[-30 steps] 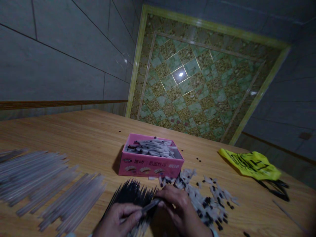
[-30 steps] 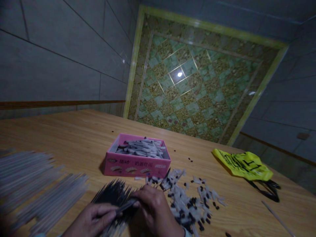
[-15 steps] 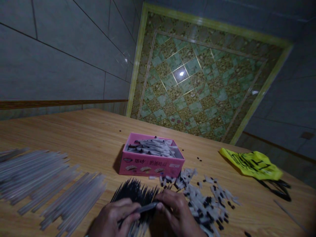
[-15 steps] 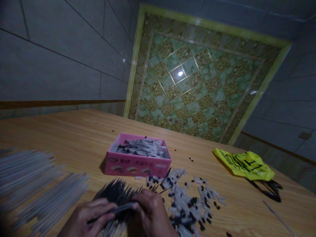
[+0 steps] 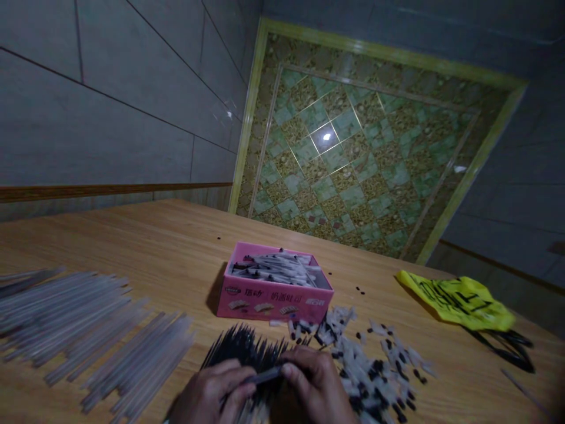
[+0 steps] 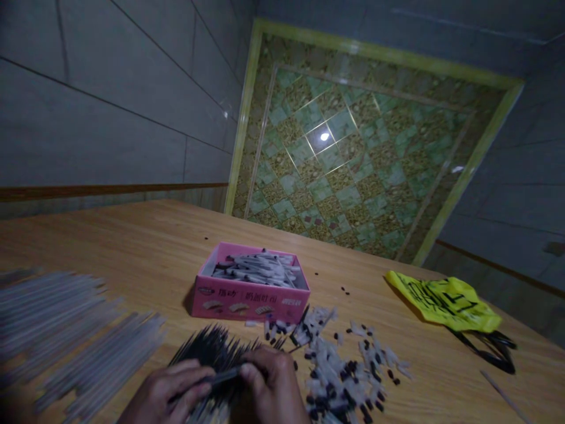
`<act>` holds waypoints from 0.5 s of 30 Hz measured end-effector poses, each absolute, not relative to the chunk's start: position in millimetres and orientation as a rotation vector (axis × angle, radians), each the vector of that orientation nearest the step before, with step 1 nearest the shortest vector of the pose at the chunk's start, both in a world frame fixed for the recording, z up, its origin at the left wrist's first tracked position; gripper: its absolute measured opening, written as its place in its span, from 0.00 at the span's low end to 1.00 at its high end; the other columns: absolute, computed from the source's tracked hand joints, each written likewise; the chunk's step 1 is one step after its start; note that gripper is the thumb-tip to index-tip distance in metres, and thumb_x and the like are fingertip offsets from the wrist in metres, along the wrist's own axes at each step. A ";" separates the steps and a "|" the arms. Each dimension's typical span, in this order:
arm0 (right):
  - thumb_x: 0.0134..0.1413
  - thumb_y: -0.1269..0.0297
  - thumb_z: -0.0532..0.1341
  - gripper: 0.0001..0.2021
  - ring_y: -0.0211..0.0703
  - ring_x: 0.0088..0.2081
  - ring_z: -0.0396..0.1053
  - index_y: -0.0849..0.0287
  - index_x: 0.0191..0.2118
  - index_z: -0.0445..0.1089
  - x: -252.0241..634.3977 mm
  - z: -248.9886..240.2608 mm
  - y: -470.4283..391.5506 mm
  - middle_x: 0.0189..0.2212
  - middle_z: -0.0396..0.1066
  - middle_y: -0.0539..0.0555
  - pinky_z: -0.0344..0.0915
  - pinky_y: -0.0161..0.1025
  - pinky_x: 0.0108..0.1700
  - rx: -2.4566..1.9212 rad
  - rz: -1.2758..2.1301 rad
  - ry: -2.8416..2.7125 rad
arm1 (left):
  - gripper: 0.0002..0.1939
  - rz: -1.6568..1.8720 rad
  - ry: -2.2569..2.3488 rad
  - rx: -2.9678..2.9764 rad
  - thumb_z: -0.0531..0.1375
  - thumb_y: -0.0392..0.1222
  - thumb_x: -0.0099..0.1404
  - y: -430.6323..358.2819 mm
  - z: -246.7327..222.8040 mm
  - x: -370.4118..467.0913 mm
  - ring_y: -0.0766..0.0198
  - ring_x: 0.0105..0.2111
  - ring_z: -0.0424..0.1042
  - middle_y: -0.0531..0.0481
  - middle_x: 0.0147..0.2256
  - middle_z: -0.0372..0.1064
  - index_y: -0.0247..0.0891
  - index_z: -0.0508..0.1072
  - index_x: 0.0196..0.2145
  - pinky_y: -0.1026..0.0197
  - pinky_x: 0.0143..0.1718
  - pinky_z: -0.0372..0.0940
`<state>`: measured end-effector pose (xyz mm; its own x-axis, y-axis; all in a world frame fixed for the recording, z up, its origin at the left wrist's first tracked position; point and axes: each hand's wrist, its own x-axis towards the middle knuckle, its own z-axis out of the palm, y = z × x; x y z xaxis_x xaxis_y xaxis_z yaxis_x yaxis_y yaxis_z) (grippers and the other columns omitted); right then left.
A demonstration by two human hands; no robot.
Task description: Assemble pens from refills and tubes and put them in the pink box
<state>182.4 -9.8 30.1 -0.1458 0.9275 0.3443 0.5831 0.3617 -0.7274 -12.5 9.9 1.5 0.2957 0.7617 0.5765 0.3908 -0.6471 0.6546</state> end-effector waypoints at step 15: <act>0.43 0.57 0.61 0.19 0.39 0.21 0.67 0.67 0.39 0.71 221.7 90.3 111.2 0.20 0.69 0.51 0.63 0.34 0.22 -1.155 0.507 -1.241 | 0.15 1.000 1.644 2.485 0.49 0.35 0.60 41.7 -5.5 -31.9 0.54 0.48 0.64 0.43 0.47 0.66 0.41 0.69 0.43 0.50 0.46 0.59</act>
